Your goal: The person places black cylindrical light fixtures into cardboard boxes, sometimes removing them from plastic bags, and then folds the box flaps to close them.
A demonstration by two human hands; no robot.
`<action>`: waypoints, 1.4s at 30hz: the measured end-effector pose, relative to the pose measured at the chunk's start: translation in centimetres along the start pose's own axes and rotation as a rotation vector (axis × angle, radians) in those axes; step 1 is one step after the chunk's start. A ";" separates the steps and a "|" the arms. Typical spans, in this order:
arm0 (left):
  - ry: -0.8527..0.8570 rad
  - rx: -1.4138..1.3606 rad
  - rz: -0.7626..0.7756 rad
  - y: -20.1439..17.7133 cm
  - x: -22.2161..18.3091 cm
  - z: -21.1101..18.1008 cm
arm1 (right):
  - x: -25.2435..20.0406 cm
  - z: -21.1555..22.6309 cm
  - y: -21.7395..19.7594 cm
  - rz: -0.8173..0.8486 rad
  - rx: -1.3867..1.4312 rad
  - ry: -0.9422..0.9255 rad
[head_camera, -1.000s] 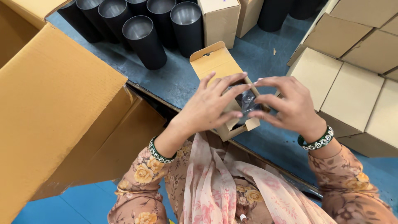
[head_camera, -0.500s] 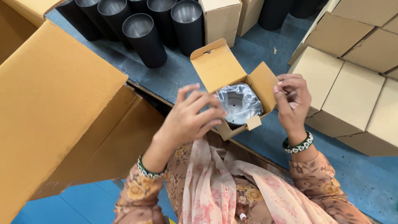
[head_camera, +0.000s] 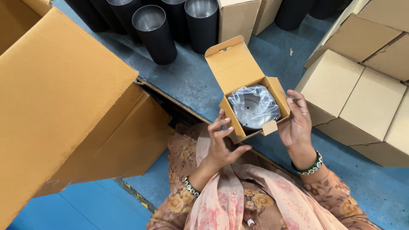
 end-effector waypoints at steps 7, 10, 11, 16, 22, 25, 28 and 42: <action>-0.108 -0.027 0.046 -0.9 3.6 3.8 | -2.4 -1.3 -0.6 -0.048 0.088 -0.079; -0.146 -0.123 0.098 -5.3 7.4 2.4 | -3.4 0.6 1.6 -0.040 -0.200 -0.258; -0.160 -0.147 0.099 -6.7 9.0 1.7 | -3.5 2.0 2.5 -0.074 -0.413 -0.373; -0.020 0.009 0.492 -7.3 15.4 -1.3 | -4.7 9.5 6.9 0.328 -1.278 -0.827; 0.283 0.603 1.161 -1.0 18.3 0.0 | 0.7 8.9 11.1 0.930 -2.074 -0.788; 0.255 0.662 1.349 -0.7 18.7 0.4 | 0.8 8.9 11.2 0.960 -2.124 -0.799; 0.312 0.626 1.292 -1.1 18.4 0.6 | 1.2 9.2 11.1 0.960 -2.106 -0.752; 0.250 0.445 1.240 -1.0 20.3 0.1 | -0.3 8.5 4.8 0.614 -1.476 -0.749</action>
Point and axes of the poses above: each hand's wrist, its own x-axis towards the middle knuckle, its own y-axis out of the palm, z = x × y, the point moved 1 cm from there along x, towards the middle knuckle, and after that the axes turned 4 degrees about y, right-handed, at the moved point
